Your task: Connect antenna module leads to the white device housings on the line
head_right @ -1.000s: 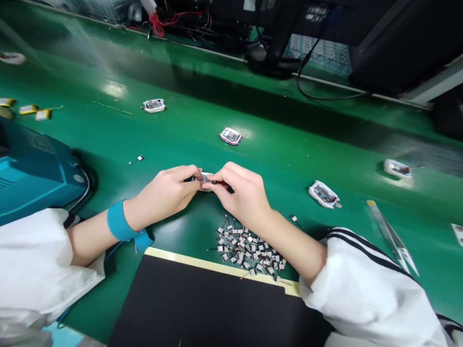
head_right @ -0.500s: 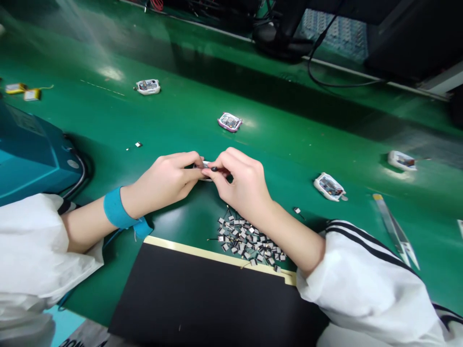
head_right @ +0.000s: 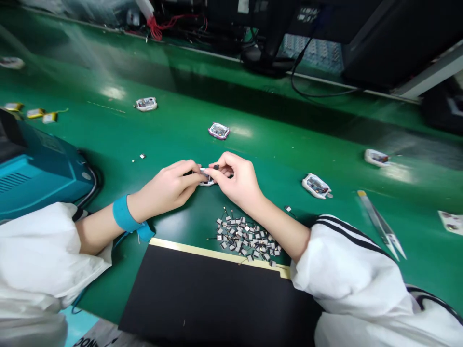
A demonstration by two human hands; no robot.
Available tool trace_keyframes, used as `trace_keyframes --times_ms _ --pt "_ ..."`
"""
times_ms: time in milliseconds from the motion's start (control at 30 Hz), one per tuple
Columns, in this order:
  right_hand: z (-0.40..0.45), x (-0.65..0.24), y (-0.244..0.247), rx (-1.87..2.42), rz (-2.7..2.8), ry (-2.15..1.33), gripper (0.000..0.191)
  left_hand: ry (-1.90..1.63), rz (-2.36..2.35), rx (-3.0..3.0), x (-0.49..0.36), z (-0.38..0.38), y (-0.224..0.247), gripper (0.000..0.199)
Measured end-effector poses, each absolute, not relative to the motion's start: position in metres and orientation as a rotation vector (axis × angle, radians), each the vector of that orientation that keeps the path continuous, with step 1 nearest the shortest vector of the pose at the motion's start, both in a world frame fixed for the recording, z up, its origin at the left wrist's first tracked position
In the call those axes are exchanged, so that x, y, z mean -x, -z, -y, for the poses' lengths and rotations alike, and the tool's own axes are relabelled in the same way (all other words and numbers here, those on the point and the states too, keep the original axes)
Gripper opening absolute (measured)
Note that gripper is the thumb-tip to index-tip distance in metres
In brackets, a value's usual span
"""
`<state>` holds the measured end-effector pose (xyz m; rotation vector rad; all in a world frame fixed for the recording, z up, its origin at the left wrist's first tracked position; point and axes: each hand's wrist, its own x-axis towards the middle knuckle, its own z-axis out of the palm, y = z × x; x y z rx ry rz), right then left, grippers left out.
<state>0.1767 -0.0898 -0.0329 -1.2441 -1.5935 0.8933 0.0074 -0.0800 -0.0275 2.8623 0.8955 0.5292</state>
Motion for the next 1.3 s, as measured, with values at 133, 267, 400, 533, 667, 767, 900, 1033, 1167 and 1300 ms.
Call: trace_keyframes --times_ms 133,267,400,533,667,767,900,1033,1167,1300 --pt "0.085 -0.191 0.019 1.258 1.499 -0.921 0.02 -0.508 -0.995 -2.774 -0.004 0.095 0.022 0.027" --pt "0.084 -0.204 0.009 1.33 1.772 -0.843 0.015 -0.597 -1.028 -2.514 -0.004 0.111 0.018 0.042" --pt "0.092 -0.199 0.01 1.374 2.216 -0.614 0.011 -0.778 -0.969 -2.346 -0.003 0.103 0.02 0.054" --pt "0.101 -0.192 0.01 1.393 2.4 -0.524 0.015 -0.62 -0.913 -2.383 -0.008 0.09 0.026 0.078" --pt "0.105 -0.192 0.011 1.373 2.504 -0.462 0.018 -0.552 -0.931 -2.382 -0.016 0.089 0.033 0.07" --pt "0.107 -0.19 0.014 1.411 2.561 -0.301 0.016 -0.597 -0.973 -2.335 -0.018 0.091 0.035 0.062" --pt "0.11 -0.183 0.016 1.354 2.618 0.079 0.01 -0.698 -0.956 -2.244 -0.016 0.091 0.035 0.062" --pt "0.112 -0.179 0.014 1.269 2.602 0.282 0.008 -0.742 -0.916 -2.114 -0.012 0.091 0.033 0.064" --pt "0.112 -0.178 0.013 1.237 2.633 0.401 0.01 -0.772 -0.901 -2.032 -0.01 0.092 0.032 0.063" --pt "0.11 -0.179 0.013 1.171 2.617 0.501 0.011 -0.797 -0.891 -1.982 -0.01 0.092 0.032 0.061"
